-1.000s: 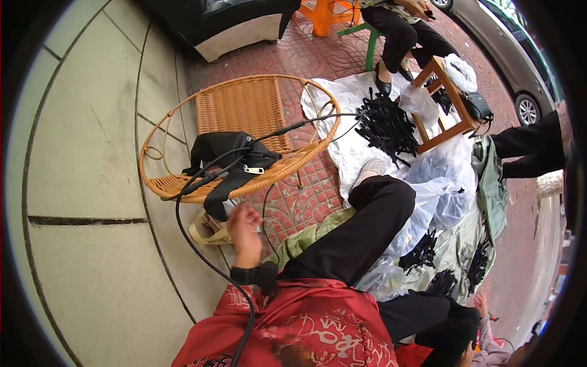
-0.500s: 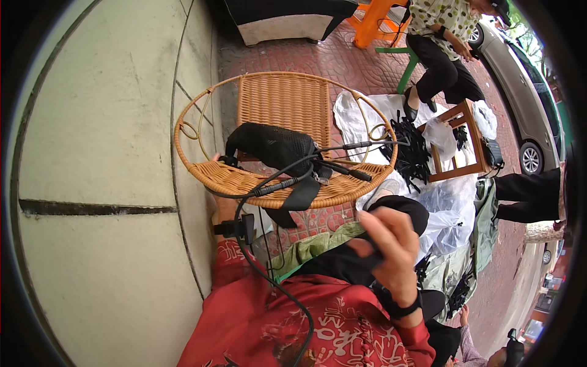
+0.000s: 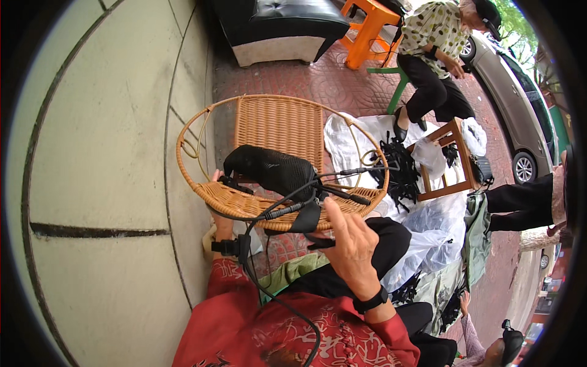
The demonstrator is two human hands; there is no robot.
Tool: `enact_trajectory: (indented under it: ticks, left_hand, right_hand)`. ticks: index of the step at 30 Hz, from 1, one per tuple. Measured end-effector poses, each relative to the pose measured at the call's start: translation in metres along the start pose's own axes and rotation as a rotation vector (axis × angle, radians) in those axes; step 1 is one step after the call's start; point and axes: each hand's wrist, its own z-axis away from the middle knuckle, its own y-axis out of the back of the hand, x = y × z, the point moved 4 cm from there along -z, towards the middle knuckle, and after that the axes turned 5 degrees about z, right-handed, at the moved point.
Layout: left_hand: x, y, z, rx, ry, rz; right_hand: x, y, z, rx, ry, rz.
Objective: Inspecting and assembling small black plastic shoe components while seated outdoors.
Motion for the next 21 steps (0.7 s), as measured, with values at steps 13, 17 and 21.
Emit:
enact_trajectory:
  ticks: [13, 17, 21]
  left_hand:
    - [0.026, -0.12, -0.01, -0.223, -0.304, -0.894]
    - [0.014, -0.1, -0.008, -0.169, -0.283, -0.939]
    - [-0.002, -0.017, 0.021, 0.334, 0.138, -0.643]
  right_hand:
    - [0.079, 0.052, -0.008, -0.123, -0.256, 0.271]
    - [0.098, 0.055, 0.005, -0.096, -0.303, 0.229]
    - [0.107, 0.055, 0.012, -0.062, -0.312, 0.2]
